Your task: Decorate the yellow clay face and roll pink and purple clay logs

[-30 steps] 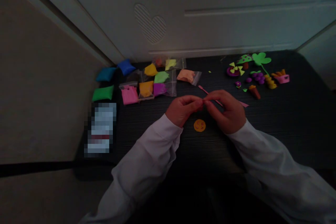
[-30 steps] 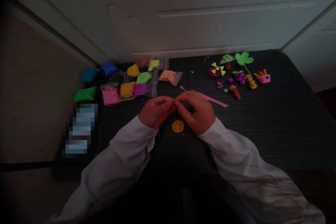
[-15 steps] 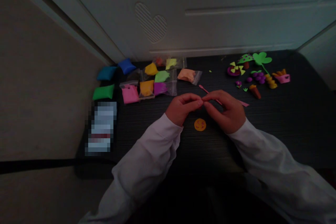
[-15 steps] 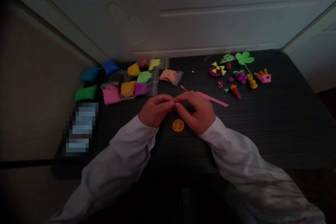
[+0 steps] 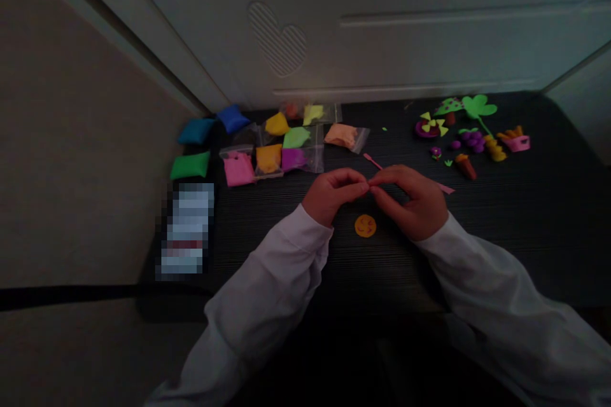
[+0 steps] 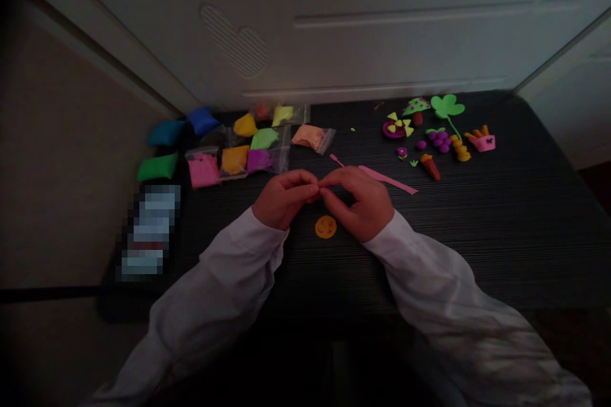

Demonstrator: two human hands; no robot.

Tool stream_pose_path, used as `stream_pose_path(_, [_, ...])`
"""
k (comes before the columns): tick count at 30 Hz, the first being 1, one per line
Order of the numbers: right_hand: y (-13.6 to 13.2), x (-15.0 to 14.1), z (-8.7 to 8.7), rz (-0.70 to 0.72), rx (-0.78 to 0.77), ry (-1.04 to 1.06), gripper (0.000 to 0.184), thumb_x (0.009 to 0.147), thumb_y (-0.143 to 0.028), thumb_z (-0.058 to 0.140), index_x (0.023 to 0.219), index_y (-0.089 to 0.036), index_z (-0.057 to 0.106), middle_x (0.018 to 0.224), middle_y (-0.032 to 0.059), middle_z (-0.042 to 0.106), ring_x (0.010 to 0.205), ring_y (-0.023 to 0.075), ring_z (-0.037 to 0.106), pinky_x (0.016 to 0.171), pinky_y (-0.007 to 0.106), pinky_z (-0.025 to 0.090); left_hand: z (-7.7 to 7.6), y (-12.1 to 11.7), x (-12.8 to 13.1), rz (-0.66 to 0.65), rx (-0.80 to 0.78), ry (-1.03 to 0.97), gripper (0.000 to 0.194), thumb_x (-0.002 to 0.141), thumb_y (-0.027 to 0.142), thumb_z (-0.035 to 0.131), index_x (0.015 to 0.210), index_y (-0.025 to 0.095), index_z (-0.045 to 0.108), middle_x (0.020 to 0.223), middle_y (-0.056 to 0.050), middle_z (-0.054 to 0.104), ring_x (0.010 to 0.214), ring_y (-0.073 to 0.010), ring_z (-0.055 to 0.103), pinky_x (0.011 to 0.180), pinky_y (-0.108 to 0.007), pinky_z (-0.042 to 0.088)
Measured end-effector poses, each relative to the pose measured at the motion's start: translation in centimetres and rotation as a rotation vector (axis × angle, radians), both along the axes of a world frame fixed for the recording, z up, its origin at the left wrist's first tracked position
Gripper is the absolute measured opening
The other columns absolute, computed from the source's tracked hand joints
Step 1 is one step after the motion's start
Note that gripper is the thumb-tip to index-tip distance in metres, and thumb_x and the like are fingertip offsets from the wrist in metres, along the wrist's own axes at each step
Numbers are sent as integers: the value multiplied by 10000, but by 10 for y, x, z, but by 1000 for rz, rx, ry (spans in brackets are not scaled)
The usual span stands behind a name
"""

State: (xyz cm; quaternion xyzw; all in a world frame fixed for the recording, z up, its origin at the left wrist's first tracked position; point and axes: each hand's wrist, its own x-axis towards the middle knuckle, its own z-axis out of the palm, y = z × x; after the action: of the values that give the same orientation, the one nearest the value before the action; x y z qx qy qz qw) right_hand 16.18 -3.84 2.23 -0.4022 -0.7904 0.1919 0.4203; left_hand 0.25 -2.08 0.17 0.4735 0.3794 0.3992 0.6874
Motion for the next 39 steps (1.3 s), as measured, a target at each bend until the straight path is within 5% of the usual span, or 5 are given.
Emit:
stream_pose_path(14, [2, 0, -3, -71, 47, -61, 112, 740, -175, 509, 822, -221, 569, 792, 9, 617, 759, 143, 563, 701, 306, 450, -1, -1, 4, 69, -66, -2, 180, 600, 305, 664, 703, 163, 624, 583, 40, 537, 502, -35, 419, 509, -205, 313])
stream_pose_path(22, [1, 1, 1, -116, -179, 197, 63, 729, -198, 539, 784, -210, 568, 750, -3, 582, 701, 121, 548, 654, 277, 455, 3, 1, 4, 121, -117, -66, 178, 600, 299, 654, 668, 155, 576, 540, 47, 519, 497, -42, 432, 480, -195, 286])
stream_pose_path(32, [8, 2, -4, 167, -771, 762, 78, 691, -273, 579, 724, -202, 572, 662, -22, 574, 614, 102, 557, 584, 260, 475, 4, -1, 2, 146, 467, 619, 161, 714, 308, 547, 731, 168, 625, 696, -4, 577, 666, -105, 501, 635, -244, 370])
stream_pose_path(39, [11, 6, 1, 252, -909, 828, 74, 700, -286, 507, 705, -217, 478, 685, -28, 547, 659, 115, 565, 615, 305, 496, -7, 2, -2, 97, 829, 922, 164, 756, 281, 494, 745, 166, 611, 731, -29, 597, 728, -135, 491, 705, -278, 362])
